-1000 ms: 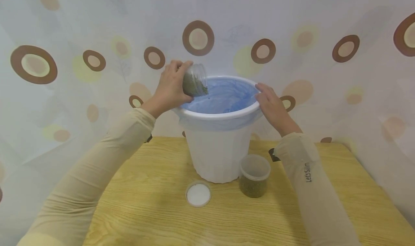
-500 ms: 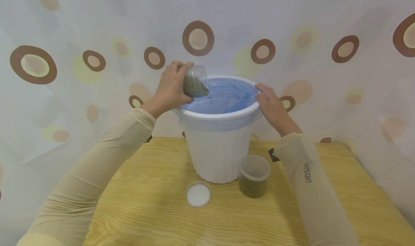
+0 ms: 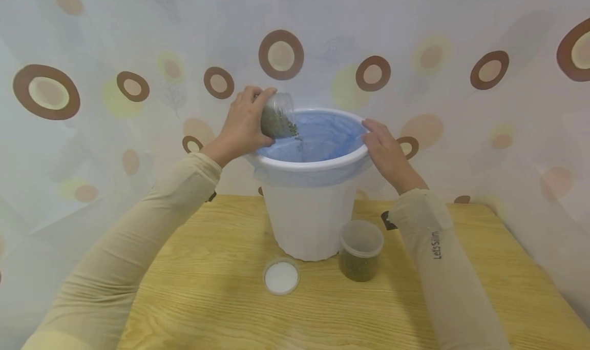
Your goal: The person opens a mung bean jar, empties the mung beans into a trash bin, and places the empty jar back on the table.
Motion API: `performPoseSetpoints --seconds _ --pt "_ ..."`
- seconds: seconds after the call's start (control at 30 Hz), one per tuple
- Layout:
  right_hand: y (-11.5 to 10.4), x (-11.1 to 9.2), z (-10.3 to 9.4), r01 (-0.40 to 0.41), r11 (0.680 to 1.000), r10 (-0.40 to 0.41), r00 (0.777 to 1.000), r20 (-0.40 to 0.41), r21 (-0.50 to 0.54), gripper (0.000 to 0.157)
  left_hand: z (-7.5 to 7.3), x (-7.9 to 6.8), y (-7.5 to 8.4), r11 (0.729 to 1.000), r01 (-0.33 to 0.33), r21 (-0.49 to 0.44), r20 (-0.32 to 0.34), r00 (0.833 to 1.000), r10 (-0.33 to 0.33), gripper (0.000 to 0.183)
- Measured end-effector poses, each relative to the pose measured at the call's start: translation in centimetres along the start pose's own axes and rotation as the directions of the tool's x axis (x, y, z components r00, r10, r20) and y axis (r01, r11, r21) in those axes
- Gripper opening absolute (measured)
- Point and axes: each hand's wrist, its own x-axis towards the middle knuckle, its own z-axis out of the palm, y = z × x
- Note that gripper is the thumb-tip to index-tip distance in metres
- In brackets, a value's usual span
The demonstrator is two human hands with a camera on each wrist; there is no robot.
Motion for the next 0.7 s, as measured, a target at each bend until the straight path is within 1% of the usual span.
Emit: performPoseSetpoints --seconds 0.47,0.7 --pt "0.25 0.15 -0.06 0.001 1.000 -0.001 1.000 -0.001 -0.012 0.059 -0.07 0.15 0.12 1.000 -0.001 0.006 0.020 1.000 0.001 0.092" --pt "0.29 0.16 0.04 -0.003 1.000 0.003 1.000 -0.003 -0.006 0.059 -0.13 0.19 0.14 1.000 -0.006 0.012 0.019 1.000 0.006 0.091"
